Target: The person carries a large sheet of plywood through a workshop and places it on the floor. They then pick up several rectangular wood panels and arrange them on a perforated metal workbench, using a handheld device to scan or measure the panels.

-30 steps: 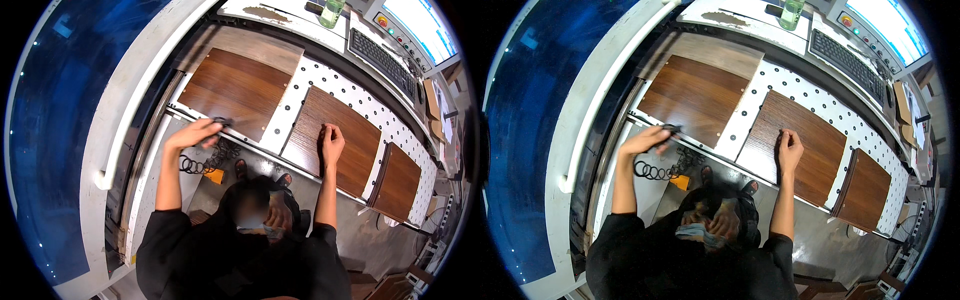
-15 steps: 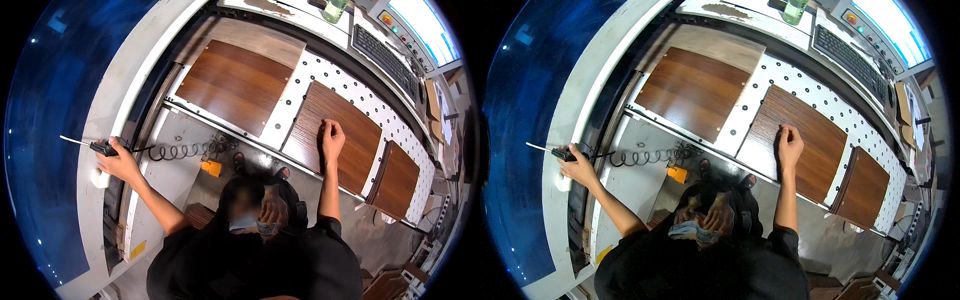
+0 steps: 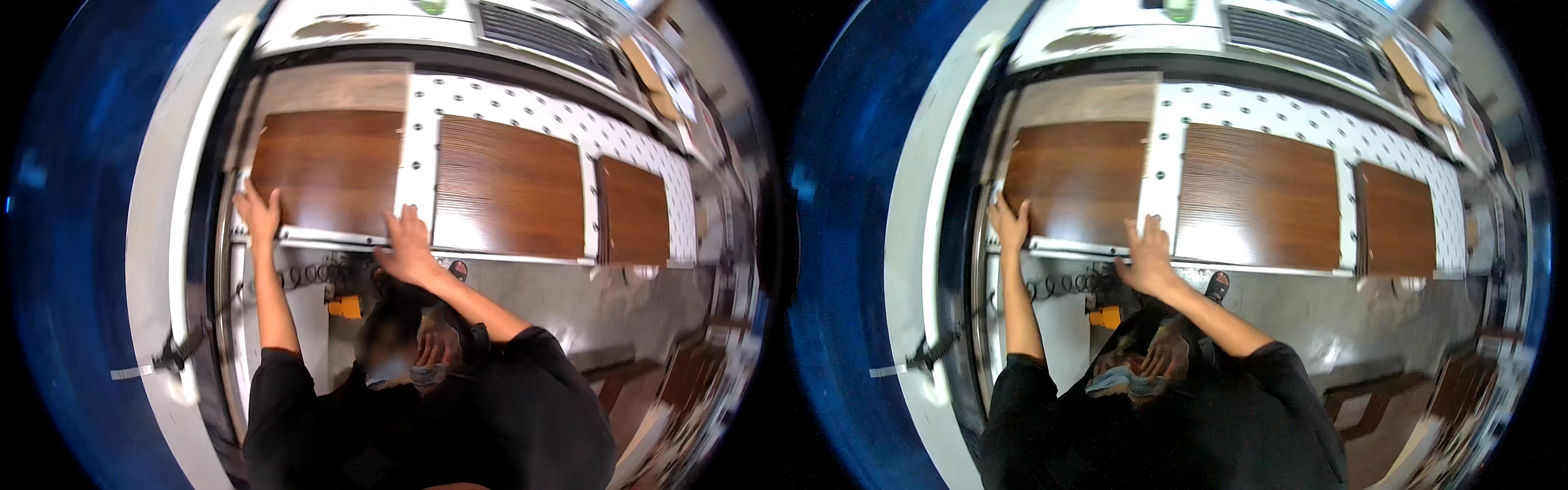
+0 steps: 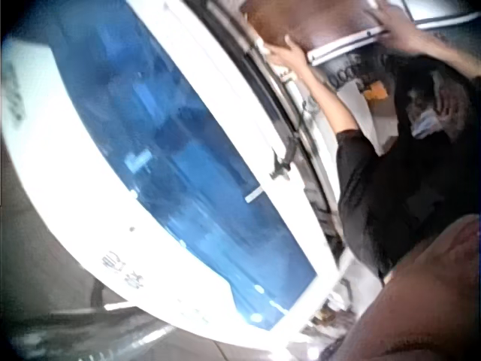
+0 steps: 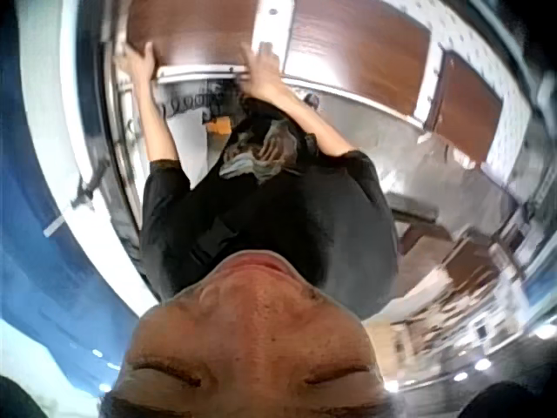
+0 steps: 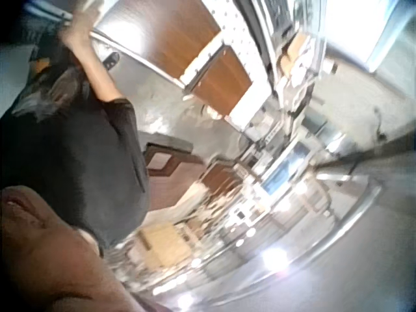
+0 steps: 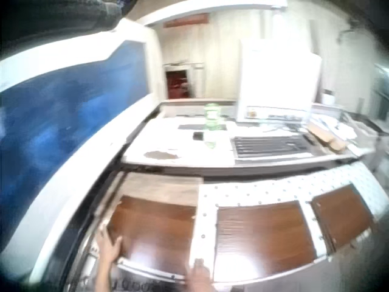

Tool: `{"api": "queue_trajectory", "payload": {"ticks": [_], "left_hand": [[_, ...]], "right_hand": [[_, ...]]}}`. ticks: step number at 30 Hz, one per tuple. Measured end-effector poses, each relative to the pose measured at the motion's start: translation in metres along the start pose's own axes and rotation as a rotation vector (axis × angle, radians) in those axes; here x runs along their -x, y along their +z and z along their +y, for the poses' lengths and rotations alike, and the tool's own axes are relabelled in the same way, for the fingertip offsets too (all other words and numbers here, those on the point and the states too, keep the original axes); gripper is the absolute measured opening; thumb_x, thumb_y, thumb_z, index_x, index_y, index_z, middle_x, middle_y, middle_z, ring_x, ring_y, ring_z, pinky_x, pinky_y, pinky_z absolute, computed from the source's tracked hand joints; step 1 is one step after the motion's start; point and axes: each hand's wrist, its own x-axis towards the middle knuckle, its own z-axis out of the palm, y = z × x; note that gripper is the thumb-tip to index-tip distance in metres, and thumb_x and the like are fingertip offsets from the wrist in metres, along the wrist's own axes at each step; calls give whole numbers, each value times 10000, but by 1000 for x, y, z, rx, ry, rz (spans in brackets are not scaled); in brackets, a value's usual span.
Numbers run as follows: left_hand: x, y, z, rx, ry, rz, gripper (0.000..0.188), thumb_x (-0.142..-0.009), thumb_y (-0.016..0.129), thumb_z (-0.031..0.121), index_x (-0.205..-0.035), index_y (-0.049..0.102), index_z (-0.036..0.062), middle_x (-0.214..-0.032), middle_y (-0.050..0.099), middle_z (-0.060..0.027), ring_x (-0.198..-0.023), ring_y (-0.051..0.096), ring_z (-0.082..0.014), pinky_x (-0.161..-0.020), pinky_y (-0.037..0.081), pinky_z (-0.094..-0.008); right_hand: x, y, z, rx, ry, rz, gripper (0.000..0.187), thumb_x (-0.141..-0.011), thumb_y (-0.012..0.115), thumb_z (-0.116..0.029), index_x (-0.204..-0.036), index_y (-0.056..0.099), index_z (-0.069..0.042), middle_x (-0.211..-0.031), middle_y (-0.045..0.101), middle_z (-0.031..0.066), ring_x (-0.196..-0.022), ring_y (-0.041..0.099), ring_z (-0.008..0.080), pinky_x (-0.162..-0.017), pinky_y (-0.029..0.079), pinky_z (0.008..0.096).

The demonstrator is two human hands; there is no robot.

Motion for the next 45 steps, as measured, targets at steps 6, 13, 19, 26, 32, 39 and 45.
{"api": "queue_trajectory", "payload": {"ticks": [6,13,19,26,32,39,45], "left_hand": [[-33,6,-27,236,67,-77,730,-905,677,484,-1380,523,-47,-1236,622,-329,-1164,599,-464,-998,467,-469],[-45,-1,-60,633,-209,-353,650,-945,649,540,-710,565,-60,-682,542,-55,-671,447,-151,-622,433,-362],[10,-40,129,1146,-356,-402,450,-984,638,426,-890,661,-13,-874,635,-45,-836,518,-135,-794,446,-295],[52,-58,343,1274,-130,-670,307,-979,658,330,-951,650,25,-930,619,-7,-913,511,-112,-865,407,-279],[115,-89,490,1309,-234,-1110,552,-919,650,95,-1406,462,-85,-1147,625,-108,-1048,584,-173,-989,440,-311],[171,-97,593,1276,97,-1385,842,-883,713,-20,-1541,196,-111,-945,465,-16,-839,545,-105,-778,481,-205],[207,-83,646,1254,372,-1420,863,-869,710,-30,-1530,164,-135,-967,604,-100,-796,645,-116,-693,523,-247]], "right_hand": [[-5,33,-3,-382,-34,331,721,-879,693,-328,-1455,371,-39,-1463,347,347,-1420,268,522,-1153,251,577],[39,-34,9,-1263,0,393,616,-908,672,-137,-1444,406,10,-1211,595,139,-1123,579,190,-946,472,306],[124,-85,109,-1579,158,340,466,-936,674,-157,-1358,529,-20,-1011,639,-19,-939,545,35,-764,419,204],[238,-126,199,-1529,354,730,650,-936,649,-123,-1510,345,-94,-1413,432,111,-1049,634,202,-709,629,315],[320,-126,302,-1643,447,1178,456,-958,638,-128,-1370,483,-8,-1251,542,97,-919,662,163,-655,649,279],[344,-163,398,-1621,358,1726,394,-975,646,-159,-1335,523,-57,-1132,639,42,-999,622,125,-954,506,342],[298,-174,379,-995,650,1458,803,-995,605,-219,-1599,110,-32,-1626,250,164,-1459,313,289,-1188,255,390]]}}
